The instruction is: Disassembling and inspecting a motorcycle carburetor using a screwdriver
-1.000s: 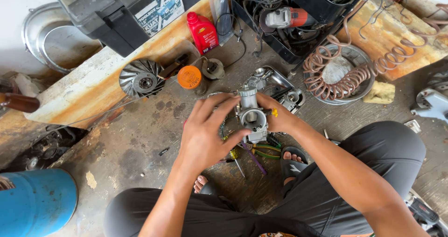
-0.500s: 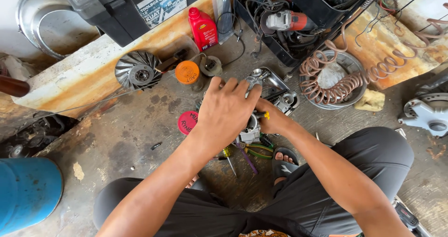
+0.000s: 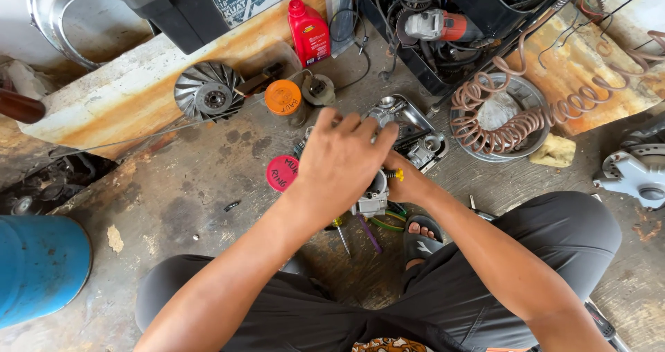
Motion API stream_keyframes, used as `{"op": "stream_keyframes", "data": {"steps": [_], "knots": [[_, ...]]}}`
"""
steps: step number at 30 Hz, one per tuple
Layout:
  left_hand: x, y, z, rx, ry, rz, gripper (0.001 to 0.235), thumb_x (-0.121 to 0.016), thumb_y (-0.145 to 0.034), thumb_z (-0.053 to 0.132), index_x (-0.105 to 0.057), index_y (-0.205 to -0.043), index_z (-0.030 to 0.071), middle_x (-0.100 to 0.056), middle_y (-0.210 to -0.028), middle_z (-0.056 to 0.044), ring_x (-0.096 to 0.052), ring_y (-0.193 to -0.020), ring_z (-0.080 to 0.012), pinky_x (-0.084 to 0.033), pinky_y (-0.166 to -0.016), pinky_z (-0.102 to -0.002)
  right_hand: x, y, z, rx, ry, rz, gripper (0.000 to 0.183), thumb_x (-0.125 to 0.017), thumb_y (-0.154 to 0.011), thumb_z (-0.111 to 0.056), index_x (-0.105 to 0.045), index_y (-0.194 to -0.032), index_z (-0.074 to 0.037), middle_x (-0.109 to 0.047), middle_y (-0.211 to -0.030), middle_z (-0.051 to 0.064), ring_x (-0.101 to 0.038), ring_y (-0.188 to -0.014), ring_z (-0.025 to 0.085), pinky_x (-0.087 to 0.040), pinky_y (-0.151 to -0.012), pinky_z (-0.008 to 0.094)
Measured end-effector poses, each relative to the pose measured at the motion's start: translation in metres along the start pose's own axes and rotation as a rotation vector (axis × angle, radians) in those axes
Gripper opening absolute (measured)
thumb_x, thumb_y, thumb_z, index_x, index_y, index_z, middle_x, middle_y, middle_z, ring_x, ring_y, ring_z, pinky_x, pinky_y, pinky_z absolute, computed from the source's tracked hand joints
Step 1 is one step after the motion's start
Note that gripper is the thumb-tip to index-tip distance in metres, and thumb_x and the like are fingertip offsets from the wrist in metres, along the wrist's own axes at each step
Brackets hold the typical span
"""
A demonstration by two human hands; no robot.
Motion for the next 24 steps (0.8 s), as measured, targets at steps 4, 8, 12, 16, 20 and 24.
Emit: {"op": "stream_keyframes", "data": {"steps": [4, 8, 12, 16, 20, 24], "knots": [[0.025, 0.000, -0.029, 0.074, 0.401, -0.318, 0.045, -0.080, -0.083, 0.027, -0.071, -0.123, 0.010, -0.076, -0.105, -0.018, -0.071, -0.101, -0.0340, -0.049, -0.092, -0.053, -0.001, 0.003, -0.002, 0.001, -0.078, -0.015, 0.063, -0.086, -0.078, -0.019, -0.058, -0.129, 0.005, -0.064, -0.117, 0.029, -0.061, -0.108, 0.052, -0.048, -0.090, 0.066], [0.031, 0.018, -0.054, 0.180, 0.559, -0.277, 0.031, -0.066, -0.092, 0.010, -0.071, -0.122, 0.000, -0.073, -0.110, -0.024, -0.068, -0.107, -0.0414, -0.049, -0.092, -0.055, -0.001, -0.002, -0.018, 0.013, -0.091, -0.030, 0.066, -0.089, -0.077, -0.024, -0.059, -0.129, 0.002, -0.065, -0.121, 0.024, -0.062, -0.112, 0.049, -0.049, -0.093, 0.060], [0.022, 0.041, -0.051, 0.225, 0.678, -0.234, 0.035, -0.065, -0.093, 0.013, -0.069, -0.125, 0.001, -0.072, -0.118, -0.023, -0.066, -0.114, -0.0428, -0.049, -0.093, -0.056, 0.003, 0.009, -0.008, -0.022, -0.044, -0.023, 0.068, -0.087, -0.077, -0.028, -0.058, -0.128, 0.007, -0.065, -0.122, 0.027, -0.063, -0.113, 0.048, -0.049, -0.093, 0.058], [0.011, 0.050, -0.050, 0.248, 0.750, -0.203, 0.044, -0.065, -0.094, 0.020, -0.061, -0.135, 0.007, -0.069, -0.122, -0.018, -0.064, -0.116, -0.0430, -0.052, -0.090, -0.055, 0.001, 0.023, -0.007, -0.071, -0.065, -0.101, 0.063, -0.087, -0.077, -0.033, -0.063, -0.120, 0.005, -0.068, -0.106, 0.024, -0.067, -0.100, 0.048, -0.053, -0.083, 0.055], [-0.011, 0.066, -0.058, 0.339, 0.811, -0.233, 0.037, -0.059, -0.098, 0.019, -0.062, -0.133, 0.007, -0.069, -0.119, -0.019, -0.066, -0.111, -0.0445, -0.055, -0.087, -0.054, -0.009, 0.094, 0.075, -0.298, -0.115, -0.165, 0.046, -0.088, -0.071, -0.024, -0.075, -0.104, 0.005, -0.075, -0.093, 0.023, -0.072, -0.089, 0.041, -0.057, -0.084, 0.051], [-0.027, 0.075, -0.063, 0.425, 0.827, -0.288, 0.036, -0.055, -0.098, 0.016, -0.062, -0.133, 0.009, -0.069, -0.116, -0.020, -0.067, -0.110, -0.0456, -0.056, -0.087, -0.055, -0.018, 0.051, 0.026, -0.260, -0.162, -0.242, 0.036, -0.084, -0.078, -0.020, -0.075, -0.101, 0.007, -0.074, -0.091, 0.026, -0.073, -0.082, 0.042, -0.055, -0.078, 0.052]]}}
Point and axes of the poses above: each hand's wrist, its own y-axis away from the middle knuckle, its own x-axis out of the back of the hand, z = x × y, the point moved 10 cm from there along -y, towards the middle knuckle
